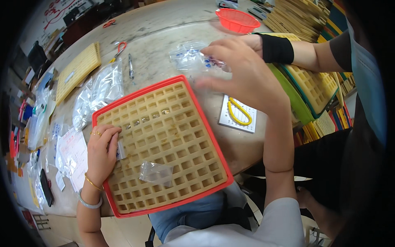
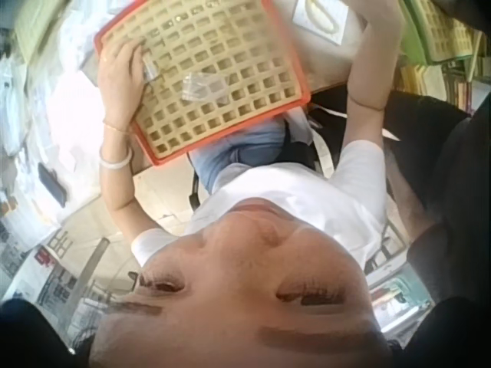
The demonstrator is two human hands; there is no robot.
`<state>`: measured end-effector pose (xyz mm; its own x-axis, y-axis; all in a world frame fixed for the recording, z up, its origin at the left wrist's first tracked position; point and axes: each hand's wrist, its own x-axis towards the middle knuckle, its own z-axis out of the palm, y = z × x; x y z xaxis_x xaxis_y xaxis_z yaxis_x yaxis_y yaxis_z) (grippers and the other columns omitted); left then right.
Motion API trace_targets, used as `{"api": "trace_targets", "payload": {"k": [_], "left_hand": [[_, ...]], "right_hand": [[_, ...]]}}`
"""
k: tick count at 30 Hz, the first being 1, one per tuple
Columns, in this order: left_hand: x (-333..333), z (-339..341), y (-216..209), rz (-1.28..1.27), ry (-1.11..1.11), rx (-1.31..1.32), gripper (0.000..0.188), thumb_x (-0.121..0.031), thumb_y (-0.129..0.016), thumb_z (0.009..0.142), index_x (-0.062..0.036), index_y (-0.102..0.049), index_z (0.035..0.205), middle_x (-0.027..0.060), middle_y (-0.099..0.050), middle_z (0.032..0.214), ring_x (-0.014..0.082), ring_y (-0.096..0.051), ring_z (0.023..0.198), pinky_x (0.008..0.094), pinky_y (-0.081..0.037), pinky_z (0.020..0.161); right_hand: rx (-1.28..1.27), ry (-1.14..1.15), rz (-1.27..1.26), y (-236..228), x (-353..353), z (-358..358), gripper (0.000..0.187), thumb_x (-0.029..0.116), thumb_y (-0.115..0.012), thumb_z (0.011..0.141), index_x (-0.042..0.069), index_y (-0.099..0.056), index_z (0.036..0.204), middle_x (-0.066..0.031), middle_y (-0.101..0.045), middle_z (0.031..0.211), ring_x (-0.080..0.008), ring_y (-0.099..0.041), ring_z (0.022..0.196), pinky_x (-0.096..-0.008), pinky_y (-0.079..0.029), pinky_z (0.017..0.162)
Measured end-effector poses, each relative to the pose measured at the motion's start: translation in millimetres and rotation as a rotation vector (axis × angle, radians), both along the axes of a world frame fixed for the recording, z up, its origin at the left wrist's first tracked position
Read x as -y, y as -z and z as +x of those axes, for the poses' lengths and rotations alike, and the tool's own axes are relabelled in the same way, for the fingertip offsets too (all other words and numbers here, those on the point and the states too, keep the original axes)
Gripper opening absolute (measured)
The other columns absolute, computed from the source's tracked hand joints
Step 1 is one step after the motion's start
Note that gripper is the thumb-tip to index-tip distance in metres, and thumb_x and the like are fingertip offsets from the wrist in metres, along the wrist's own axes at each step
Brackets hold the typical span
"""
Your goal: The person unpacks small jewelry items from plastic bags and places them into the compartments of a red tray. They handle the items one by one, carefully positioning them in the grid.
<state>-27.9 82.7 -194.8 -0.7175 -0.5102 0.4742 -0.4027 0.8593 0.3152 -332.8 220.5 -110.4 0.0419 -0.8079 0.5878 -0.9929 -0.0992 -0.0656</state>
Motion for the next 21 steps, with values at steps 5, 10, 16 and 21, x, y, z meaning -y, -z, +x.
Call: {"api": "trace_targets", "payload": {"k": [5, 10, 16, 21], "left_hand": [[-5, -5, -4, 0.161, -0.031, -0.079, 0.011, 0.001, -0.057, 0.08, -0.0004, -0.061, 0.09, 0.013, -0.059, 0.09, 0.0283, -0.056, 0.084, 0.0347, -0.045, 0.075], [-5, -4, -7, 0.041, -0.025, -0.146, 0.011, 0.002, -0.057, 0.08, -0.0001, -0.061, 0.09, 0.013, -0.059, 0.09, 0.0277, -0.057, 0.083, 0.0341, -0.046, 0.072], [-19, 2, -18, 0.37, 0.073, -0.277, 0.016, 0.0, -0.057, 0.083, 0.001, -0.061, 0.098, 0.0103, -0.061, 0.09, 0.0196, -0.058, 0.087, 0.0296, -0.047, 0.073], [-47, -1, -24, 1.292, 0.291, -0.495, 0.023, -0.005, -0.056, 0.088, 0.0051, -0.057, 0.108, 0.006, -0.063, 0.087, 0.0074, -0.057, 0.083, 0.0215, -0.048, 0.07]], "right_hand": [[-0.128, 0.078, 0.017, 8, 0, -5, 0.032, 0.014, -0.066, 0.074, 0.001, -0.059, 0.101, -0.01, -0.059, 0.094, -0.0274, -0.053, 0.096, -0.0366, -0.039, 0.09], [0.101, 0.111, -0.015, 4, 8, 4, 0.013, 0.009, -0.06, 0.08, -0.001, -0.062, 0.087, -0.0064, -0.061, 0.075, -0.0234, -0.059, 0.078, -0.032, -0.043, 0.083], [1.186, -0.429, 0.501, 17, 16, 50, 0.015, 0.009, -0.053, 0.09, -0.003, -0.059, 0.096, -0.0077, -0.066, 0.086, -0.0081, -0.061, 0.074, -0.0203, -0.049, 0.063], [1.378, -0.514, 0.906, 57, 26, 86, 0.014, 0.008, -0.055, 0.09, -0.003, -0.055, 0.099, -0.0085, -0.064, 0.083, -0.0101, -0.062, 0.071, -0.0205, -0.049, 0.062]]}}
